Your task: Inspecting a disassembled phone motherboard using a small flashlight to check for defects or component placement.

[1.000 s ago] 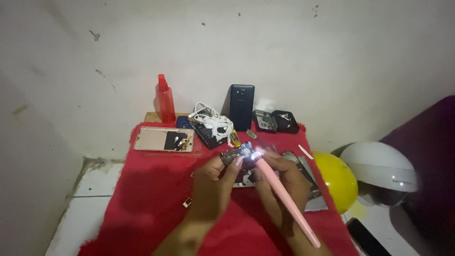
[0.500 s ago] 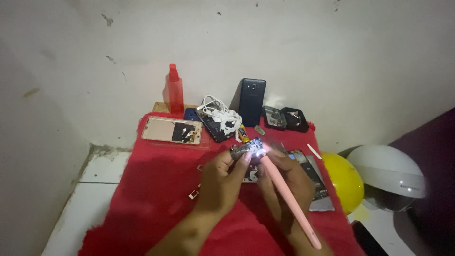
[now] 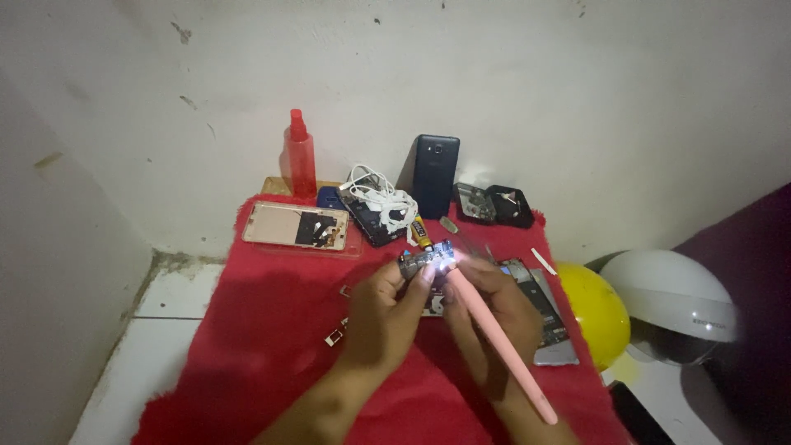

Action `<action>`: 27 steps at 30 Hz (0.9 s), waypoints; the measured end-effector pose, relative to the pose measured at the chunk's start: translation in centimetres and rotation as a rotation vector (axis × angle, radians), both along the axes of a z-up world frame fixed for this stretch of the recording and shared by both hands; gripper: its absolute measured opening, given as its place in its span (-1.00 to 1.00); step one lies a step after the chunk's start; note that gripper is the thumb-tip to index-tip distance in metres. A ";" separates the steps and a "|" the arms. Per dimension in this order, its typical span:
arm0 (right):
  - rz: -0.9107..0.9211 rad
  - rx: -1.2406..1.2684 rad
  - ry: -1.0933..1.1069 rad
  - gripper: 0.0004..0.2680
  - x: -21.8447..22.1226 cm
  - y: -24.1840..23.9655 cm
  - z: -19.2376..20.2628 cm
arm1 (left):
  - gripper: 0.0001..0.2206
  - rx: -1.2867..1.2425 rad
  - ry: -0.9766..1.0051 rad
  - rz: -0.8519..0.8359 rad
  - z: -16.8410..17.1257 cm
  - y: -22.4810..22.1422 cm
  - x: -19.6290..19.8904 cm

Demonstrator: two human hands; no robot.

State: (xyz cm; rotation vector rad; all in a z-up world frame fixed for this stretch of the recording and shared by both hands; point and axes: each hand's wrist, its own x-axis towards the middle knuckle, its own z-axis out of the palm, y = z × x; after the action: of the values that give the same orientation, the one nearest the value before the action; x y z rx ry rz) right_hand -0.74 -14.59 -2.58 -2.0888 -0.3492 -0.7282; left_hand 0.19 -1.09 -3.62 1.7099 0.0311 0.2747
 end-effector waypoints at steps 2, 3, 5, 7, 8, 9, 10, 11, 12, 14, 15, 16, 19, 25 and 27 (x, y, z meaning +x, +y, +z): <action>0.037 0.028 -0.059 -0.78 0.1 0.0 -0.1 | -0.76 -0.021 0.041 -0.012 0.2 0.1 -0.2; 0.037 0.028 -0.058 -0.78 0.1 0.1 -0.1 | -0.76 -0.021 0.042 -0.012 0.0 0.1 -0.2; -0.108 0.023 0.074 -0.76 0.1 0.4 0.0 | -0.76 -0.066 0.034 -0.015 -0.4 0.0 -0.1; -0.066 0.036 -0.006 -0.77 0.2 0.3 -0.2 | -0.78 -0.068 0.032 -0.001 -0.2 -0.1 0.0; -0.023 0.048 -0.085 -0.77 0.1 0.2 -0.2 | -0.75 -0.069 0.031 0.014 -0.1 -0.2 0.0; -0.023 0.047 -0.083 -0.77 0.1 0.3 -0.4 | -0.75 -0.070 0.033 0.015 -0.4 -0.3 0.0; -0.026 0.064 -0.051 -0.76 0.2 0.3 -0.5 | -0.76 -0.041 -0.012 0.018 -0.7 -0.4 0.1; -0.031 0.080 -0.019 -0.76 0.2 0.3 -0.6 | -0.77 -0.012 -0.057 0.020 -1.0 -0.4 0.2; -0.032 0.080 -0.017 -0.76 0.0 0.4 -0.4 | -0.77 -0.012 -0.055 0.019 -0.7 -0.4 0.1; -0.093 0.079 0.075 -0.74 -0.2 0.6 0.1 | -0.76 0.005 0.042 0.037 -0.2 -0.4 -0.1; -0.090 0.077 0.073 -0.74 -0.1 0.5 -0.1 | -0.76 0.004 0.040 0.040 -0.1 -0.3 -0.1; -0.077 0.062 0.054 -0.74 0.0 0.4 -0.2 | -0.77 -0.006 0.057 0.039 -0.1 -0.3 -0.2; -0.074 0.040 0.003 -0.76 0.1 0.3 -0.7 | -0.76 -0.012 0.058 0.037 -0.5 -0.4 -0.1; -0.093 0.012 -0.022 -0.77 0.1 0.1 -0.7 | -0.76 0.001 -0.043 0.020 -0.8 -0.4 0.2; -0.070 0.037 0.020 -0.75 -0.1 0.2 -0.6 | -0.75 0.030 0.026 0.040 -0.5 -0.4 0.0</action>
State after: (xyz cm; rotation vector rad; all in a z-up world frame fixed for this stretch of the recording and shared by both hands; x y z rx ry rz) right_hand -0.79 -14.41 -3.13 -2.0806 -0.2505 -0.7490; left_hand 0.21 -1.47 -4.14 1.7442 0.0804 0.2841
